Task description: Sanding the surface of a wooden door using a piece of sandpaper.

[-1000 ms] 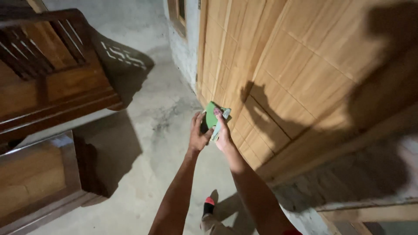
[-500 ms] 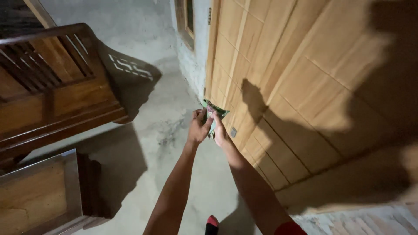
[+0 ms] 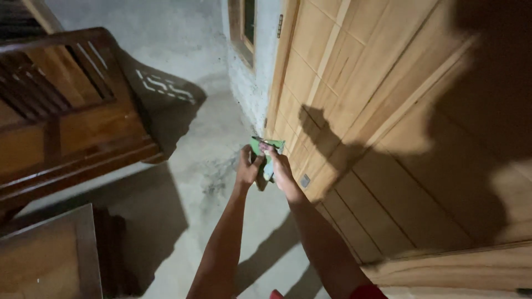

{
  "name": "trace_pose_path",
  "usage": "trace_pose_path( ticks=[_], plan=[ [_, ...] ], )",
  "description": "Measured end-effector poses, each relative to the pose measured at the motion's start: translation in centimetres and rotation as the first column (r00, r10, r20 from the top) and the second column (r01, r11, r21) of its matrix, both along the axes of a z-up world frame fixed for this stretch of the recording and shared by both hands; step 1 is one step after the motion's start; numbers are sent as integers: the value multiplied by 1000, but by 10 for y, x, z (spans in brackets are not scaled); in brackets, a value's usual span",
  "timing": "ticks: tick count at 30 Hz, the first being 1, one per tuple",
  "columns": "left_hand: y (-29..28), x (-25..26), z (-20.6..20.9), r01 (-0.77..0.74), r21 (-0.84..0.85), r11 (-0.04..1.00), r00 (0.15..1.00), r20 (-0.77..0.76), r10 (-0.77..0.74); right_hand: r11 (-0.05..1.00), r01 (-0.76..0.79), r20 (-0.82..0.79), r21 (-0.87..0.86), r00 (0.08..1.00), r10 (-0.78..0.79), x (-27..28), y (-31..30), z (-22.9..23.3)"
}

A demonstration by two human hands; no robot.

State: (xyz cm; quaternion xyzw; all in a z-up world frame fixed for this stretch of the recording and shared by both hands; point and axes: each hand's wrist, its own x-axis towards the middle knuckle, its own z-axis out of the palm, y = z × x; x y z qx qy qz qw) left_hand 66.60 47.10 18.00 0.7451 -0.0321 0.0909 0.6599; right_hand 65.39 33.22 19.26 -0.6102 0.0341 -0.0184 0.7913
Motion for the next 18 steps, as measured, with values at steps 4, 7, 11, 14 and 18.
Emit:
trace_pose_path(
  ticks=[4, 7, 11, 14, 18],
  plan=[
    [16, 63, -47, 77, -281, 957, 979, -161, -127, 1000, 5, -190, 9, 982, -3, 5, 13, 38],
    [24, 96, -46, 159, -290, 944, 976, -100, -195, 998, -53, -70, 43, 996, 56, 31, 17, 33],
    [15, 149, -73, 260, -282, 924, 954, -71, -290, 994, 107, -257, -7, 961, -106, 73, 9, -11],
    [-4, 167, -64, 400, -278, 873, 892, -100, -440, 959, 282, -270, -24, 922, -278, 73, -3, -10],
    [-56, 163, -30, 605, -193, 772, 753, -173, -634, 870, 476, -366, -132, 792, -489, 56, -44, -17]
  ],
)
